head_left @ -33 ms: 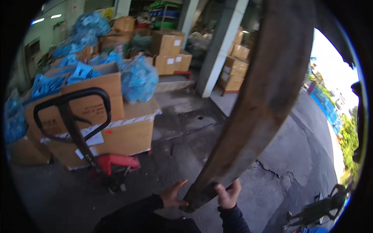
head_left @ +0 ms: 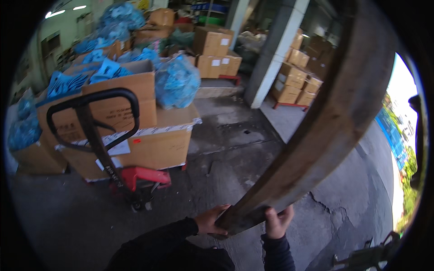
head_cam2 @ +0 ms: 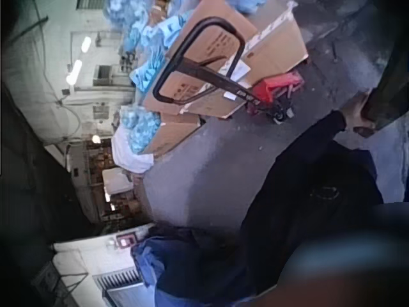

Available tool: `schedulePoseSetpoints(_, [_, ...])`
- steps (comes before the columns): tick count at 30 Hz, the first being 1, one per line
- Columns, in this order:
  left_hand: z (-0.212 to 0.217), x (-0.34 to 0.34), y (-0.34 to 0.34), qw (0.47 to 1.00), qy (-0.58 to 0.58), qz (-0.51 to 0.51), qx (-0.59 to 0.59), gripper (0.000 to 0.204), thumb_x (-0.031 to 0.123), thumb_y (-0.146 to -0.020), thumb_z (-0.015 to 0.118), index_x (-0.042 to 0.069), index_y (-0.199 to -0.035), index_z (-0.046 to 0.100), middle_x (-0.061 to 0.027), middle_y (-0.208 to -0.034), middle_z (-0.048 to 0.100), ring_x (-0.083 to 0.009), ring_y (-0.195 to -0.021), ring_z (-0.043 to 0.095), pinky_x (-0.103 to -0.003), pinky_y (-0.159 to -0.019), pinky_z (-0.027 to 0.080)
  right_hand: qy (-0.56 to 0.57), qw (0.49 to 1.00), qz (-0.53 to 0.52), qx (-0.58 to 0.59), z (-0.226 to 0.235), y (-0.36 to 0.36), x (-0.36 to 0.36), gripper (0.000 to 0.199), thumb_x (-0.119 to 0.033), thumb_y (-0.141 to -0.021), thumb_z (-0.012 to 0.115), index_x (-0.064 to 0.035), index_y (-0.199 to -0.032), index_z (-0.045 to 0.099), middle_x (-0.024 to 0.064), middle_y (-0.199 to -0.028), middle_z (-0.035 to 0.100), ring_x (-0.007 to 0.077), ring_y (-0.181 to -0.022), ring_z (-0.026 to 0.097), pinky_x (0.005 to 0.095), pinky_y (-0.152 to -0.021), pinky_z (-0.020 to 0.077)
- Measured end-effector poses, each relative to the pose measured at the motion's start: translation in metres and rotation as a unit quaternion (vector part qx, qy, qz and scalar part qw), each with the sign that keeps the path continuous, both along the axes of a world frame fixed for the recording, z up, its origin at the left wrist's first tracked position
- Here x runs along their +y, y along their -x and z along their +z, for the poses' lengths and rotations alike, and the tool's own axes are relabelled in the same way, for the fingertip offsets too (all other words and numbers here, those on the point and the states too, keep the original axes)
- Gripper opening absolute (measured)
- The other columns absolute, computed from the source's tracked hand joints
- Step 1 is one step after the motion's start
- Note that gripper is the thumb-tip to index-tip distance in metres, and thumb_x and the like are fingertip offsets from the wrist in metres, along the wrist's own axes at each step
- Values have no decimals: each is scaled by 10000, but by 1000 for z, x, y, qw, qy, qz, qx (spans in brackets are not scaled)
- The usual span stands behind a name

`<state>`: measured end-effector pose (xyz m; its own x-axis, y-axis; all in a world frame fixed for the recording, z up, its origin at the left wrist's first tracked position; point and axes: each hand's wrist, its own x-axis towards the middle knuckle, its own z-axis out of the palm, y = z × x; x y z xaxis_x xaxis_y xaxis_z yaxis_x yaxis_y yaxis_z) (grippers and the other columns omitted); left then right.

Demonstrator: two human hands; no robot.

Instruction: The person walks through a warehouse, retrieves a pallet jack, and uses wooden planks to wedge under a pallet of boxes. They then operate the pallet jack to lift and move the pallet across the floor.

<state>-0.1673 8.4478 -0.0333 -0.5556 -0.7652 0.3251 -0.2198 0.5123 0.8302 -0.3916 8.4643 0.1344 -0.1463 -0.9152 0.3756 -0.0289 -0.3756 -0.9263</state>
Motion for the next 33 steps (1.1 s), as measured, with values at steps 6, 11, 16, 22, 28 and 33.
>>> schedulePoseSetpoints(6, [42, -80, 11, 975, -39, 219, 29, 691, 291, -688, 855, 37, -1222, 498, -155, -1085, 625, -358, -1043, 617, -433, -886, 490, 109, 992, 67, -7, 32, 17, -159, 898, -710, -943, 383, 21, -1464, 348, 246, -1430, 447, 378, -1246, 529, 508, -1061, 418])
schedulePoseSetpoints(11, [24, -122, 16, 902, 160, 401, -15, 678, 245, -559, 856, 43, -1135, 560, -116, -1095, 622, -329, -983, 623, -440, -833, 479, -9, 998, 53, 39, -31, 9, -201, 822, -513, -957, 568, 28, -1500, 271, 205, -1507, 374, 344, -1361, 413, 498, -1121, 351])
schedulePoseSetpoints(16, [4, -150, 12, 906, 35, 395, -145, 724, 269, -581, 850, 43, -1200, 552, -112, -1301, 567, -307, -1175, 554, -490, -952, 425, -195, 973, 15, -119, -98, -2, -273, 719, -426, -894, 702, 52, -1356, 429, 146, -1243, 533, 238, -1135, 527, 402, -1007, 426])
schedulePoseSetpoints(22, [99, -168, -99, 799, 88, 545, -239, 434, 290, -820, 754, 58, -1168, 639, -155, -1276, 598, -340, -1203, 542, -507, -1051, 379, -372, 903, 65, -205, -216, 11, -357, 670, -469, -889, 657, -37, -1362, 461, 120, -1290, 536, 274, -1201, 515, 457, -1051, 407])
schedulePoseSetpoints(28, [5, -69, -106, 603, -255, 621, -432, 596, 443, -875, 670, -27, -1235, 599, -273, -1223, 615, -405, -1158, 579, -486, -1028, 417, -484, 780, 276, -285, -318, 7, -406, 699, -444, -882, 649, -47, -1406, 412, 103, -1307, 550, 278, -1255, 502, 442, -1102, 369])
schedulePoseSetpoints(33, [-23, 27, 10, 400, -599, 693, -36, 431, 333, -918, 667, -37, -1138, 672, -91, -1015, 712, -142, -954, 638, -286, -871, 487, -544, 706, 339, -303, -369, 3, -399, 761, -328, -859, 667, -46, -1484, 339, 86, -1454, 480, 254, -1335, 439, 442, -1126, 342])
